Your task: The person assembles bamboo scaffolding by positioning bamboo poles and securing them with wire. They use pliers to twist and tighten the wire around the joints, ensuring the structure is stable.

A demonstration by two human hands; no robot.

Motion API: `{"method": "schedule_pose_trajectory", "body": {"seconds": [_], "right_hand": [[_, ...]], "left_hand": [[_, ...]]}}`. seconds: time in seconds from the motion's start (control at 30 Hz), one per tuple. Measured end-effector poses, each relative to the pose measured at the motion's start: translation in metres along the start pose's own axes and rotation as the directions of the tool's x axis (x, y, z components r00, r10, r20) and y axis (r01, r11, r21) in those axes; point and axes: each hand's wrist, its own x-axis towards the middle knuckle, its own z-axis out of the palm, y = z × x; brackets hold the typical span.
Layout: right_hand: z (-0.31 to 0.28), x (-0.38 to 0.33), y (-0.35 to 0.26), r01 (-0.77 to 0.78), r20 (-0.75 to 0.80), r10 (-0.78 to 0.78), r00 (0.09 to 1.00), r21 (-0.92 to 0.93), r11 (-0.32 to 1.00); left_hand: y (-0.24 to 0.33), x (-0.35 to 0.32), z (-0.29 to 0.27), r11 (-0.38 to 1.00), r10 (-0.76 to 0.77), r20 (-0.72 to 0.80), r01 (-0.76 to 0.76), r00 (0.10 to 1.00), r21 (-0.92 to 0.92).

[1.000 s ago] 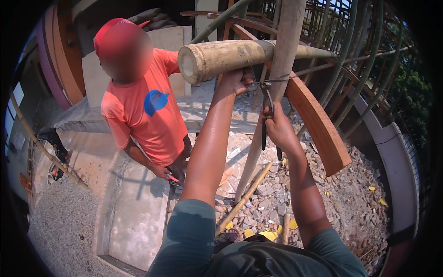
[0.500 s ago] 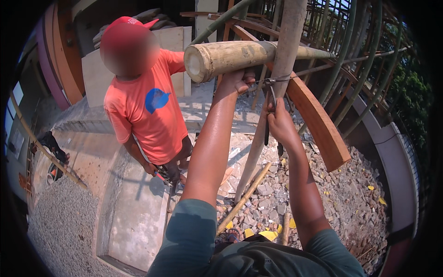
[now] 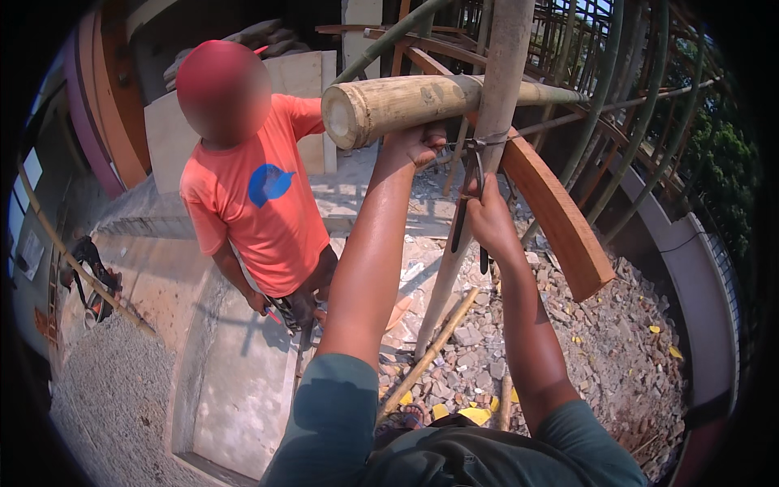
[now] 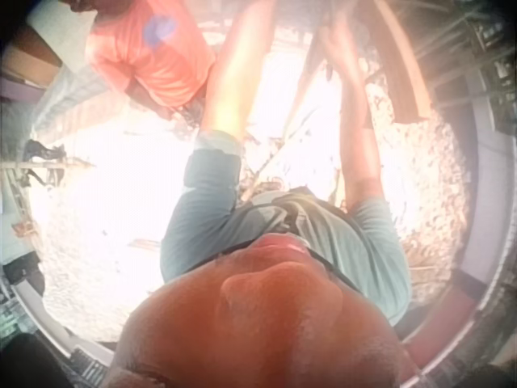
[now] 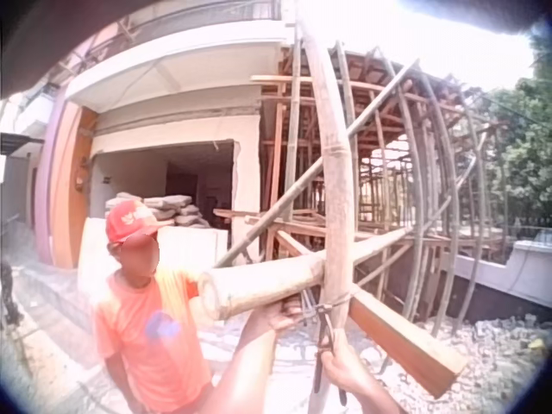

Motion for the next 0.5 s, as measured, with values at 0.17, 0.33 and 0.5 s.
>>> {"method": "schedule_pose_trajectory", "body": {"seconds": [0.17,0.33,0.5], "right_hand": [[0.007,0.008,0.005,0.014,-0.05,-0.015,0.999,-0.008,1.0],[0.024,0.011,0.022,0.106,-0.133,-0.085,0.987,0.16,0.981],[0.024,0.019,0.023,0.18,-0.195,-0.161,0.967,0.084,0.98]], "left_hand": [[-0.001,-0.007,0.008,0.996,-0.023,0.039,0.026,0.999,-0.08],[0.001,-0.006,0.006,0.991,-0.02,0.074,0.029,0.997,-0.133],[-0.007,-0.008,0.007,0.992,0.025,0.02,-0.022,0.999,-0.12]]}}
